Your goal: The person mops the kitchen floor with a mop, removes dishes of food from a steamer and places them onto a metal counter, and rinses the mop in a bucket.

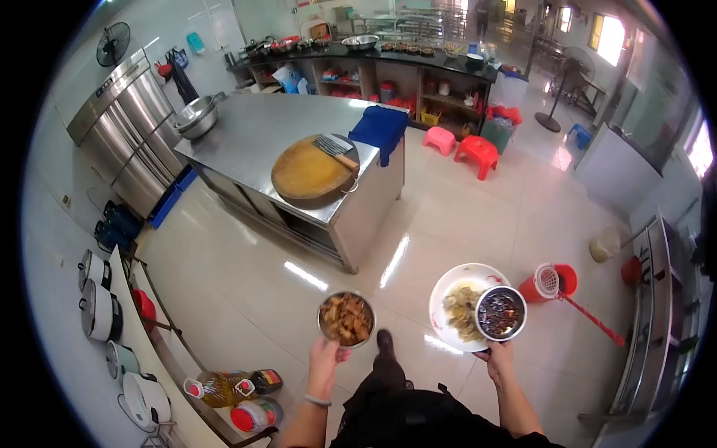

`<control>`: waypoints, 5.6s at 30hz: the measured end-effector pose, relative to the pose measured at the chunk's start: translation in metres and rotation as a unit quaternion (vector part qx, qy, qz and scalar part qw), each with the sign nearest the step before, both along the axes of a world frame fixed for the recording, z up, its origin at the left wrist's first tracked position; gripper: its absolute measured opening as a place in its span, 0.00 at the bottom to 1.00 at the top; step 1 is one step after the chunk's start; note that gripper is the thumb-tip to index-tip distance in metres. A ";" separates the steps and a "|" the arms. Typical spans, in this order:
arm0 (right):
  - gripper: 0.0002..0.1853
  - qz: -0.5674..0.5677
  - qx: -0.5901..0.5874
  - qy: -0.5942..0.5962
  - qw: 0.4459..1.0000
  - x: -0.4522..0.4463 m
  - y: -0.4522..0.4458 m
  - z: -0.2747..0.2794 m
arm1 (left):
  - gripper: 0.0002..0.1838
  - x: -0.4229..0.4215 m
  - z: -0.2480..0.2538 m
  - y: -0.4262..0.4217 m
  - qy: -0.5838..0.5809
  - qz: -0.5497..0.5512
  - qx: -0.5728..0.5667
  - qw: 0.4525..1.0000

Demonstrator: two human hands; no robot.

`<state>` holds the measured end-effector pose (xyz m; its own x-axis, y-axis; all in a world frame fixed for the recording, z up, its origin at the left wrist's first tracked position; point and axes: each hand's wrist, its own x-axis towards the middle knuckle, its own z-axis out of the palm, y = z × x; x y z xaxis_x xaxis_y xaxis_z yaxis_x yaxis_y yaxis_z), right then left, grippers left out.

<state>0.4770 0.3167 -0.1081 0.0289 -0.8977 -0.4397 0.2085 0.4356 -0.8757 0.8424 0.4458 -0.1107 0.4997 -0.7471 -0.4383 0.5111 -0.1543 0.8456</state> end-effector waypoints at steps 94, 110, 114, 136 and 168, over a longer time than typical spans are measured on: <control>0.18 0.555 0.170 -0.055 0.813 0.752 -0.995 -0.044 | 0.10 0.590 -0.084 -0.935 0.045 0.465 0.057 0.883; 0.12 0.551 0.042 0.076 0.830 0.750 -1.050 -0.015 | 0.20 0.517 -0.072 -0.936 -0.071 0.336 0.178 0.922; 0.10 0.540 -0.015 0.119 0.833 0.759 -1.043 -0.011 | 0.26 0.505 -0.067 -0.938 -0.135 0.237 0.258 0.927; 0.10 0.580 -0.053 0.158 0.798 0.667 -1.066 -0.019 | 0.21 0.467 -0.074 -0.958 0.024 0.338 0.043 0.940; 0.16 0.677 0.091 0.072 0.727 0.763 -0.944 -0.076 | 0.14 0.265 -0.053 -0.884 -0.213 0.364 0.221 0.879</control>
